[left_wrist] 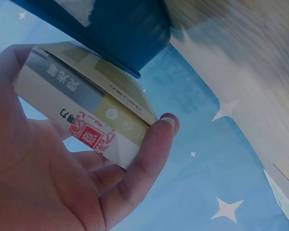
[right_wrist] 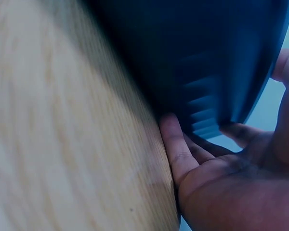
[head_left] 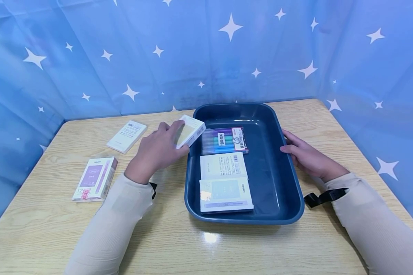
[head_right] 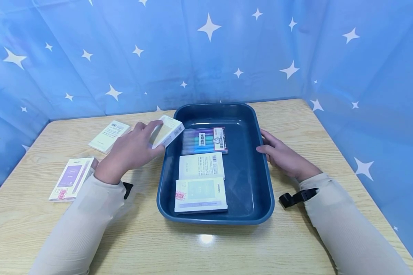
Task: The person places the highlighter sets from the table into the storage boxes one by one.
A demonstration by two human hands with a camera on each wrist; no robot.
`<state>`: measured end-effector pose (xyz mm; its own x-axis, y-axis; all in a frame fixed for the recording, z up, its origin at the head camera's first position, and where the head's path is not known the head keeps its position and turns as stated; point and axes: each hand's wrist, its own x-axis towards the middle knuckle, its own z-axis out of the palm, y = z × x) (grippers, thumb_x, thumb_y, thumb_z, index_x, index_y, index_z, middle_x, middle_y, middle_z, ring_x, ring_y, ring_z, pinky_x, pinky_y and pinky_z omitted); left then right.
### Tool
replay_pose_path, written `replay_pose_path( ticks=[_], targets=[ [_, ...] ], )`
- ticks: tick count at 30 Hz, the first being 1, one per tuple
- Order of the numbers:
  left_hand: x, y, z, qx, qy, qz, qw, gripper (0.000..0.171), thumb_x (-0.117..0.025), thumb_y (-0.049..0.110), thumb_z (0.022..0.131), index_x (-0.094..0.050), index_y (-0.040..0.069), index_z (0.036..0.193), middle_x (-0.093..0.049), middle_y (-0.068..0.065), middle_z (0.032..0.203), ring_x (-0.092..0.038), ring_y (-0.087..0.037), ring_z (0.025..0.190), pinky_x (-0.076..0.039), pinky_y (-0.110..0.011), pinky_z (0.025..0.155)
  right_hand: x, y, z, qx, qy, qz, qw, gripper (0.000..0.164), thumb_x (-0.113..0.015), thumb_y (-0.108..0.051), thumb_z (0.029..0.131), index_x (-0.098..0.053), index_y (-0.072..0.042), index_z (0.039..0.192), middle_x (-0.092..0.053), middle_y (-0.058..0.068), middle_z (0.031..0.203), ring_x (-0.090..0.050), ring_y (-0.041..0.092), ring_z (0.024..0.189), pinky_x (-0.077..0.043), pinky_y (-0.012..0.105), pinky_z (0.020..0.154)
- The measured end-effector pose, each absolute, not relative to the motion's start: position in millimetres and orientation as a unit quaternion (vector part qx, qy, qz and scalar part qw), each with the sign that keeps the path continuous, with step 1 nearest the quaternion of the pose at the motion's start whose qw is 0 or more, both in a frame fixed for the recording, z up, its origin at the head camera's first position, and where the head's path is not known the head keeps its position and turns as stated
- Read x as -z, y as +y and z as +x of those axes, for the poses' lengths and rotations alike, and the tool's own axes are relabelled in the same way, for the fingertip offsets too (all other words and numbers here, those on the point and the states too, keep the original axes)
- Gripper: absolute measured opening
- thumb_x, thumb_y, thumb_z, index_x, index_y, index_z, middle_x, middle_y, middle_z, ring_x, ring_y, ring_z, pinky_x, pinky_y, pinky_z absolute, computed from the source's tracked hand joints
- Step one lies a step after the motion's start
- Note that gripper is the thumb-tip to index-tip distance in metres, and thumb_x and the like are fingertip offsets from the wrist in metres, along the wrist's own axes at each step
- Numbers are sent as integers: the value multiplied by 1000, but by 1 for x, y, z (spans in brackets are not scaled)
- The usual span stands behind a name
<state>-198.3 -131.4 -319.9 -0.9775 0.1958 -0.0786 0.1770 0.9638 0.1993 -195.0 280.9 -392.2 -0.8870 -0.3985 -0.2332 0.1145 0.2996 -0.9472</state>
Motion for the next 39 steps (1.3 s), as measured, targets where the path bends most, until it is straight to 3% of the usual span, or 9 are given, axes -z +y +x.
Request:
replay_pose_path(
  ticks=[14, 24, 39],
  targets=[
    [317, -127, -193, -98, 986, 132, 39, 76, -55, 52, 87, -27, 38, 156, -48, -16, 140, -59, -30, 93, -44, -40, 65, 392, 282, -196, 582, 780, -82, 217, 67, -39, -29, 108, 1, -27, 162, -33, 14, 152, -61, 3, 98, -51, 20, 85],
    [318, -125, -191, -91, 982, 164, 38, 75, -56, 52, 87, -30, 40, 155, -50, -13, 138, -60, -30, 91, -45, -38, 63, 392, 281, -195, 585, 774, -92, 223, 68, -40, -31, 108, 2, -29, 162, -22, 22, 161, -61, 0, 108, -52, 19, 89],
    [318, -120, -188, -88, 966, 240, 36, 72, -56, 53, 86, -33, 39, 153, -52, -10, 137, -59, -25, 94, -47, -35, 65, 392, 282, -195, 583, 777, -90, 220, 68, -40, -30, 108, 2, -28, 162, -20, 20, 162, -58, -2, 108, -50, 17, 89]
  ],
)
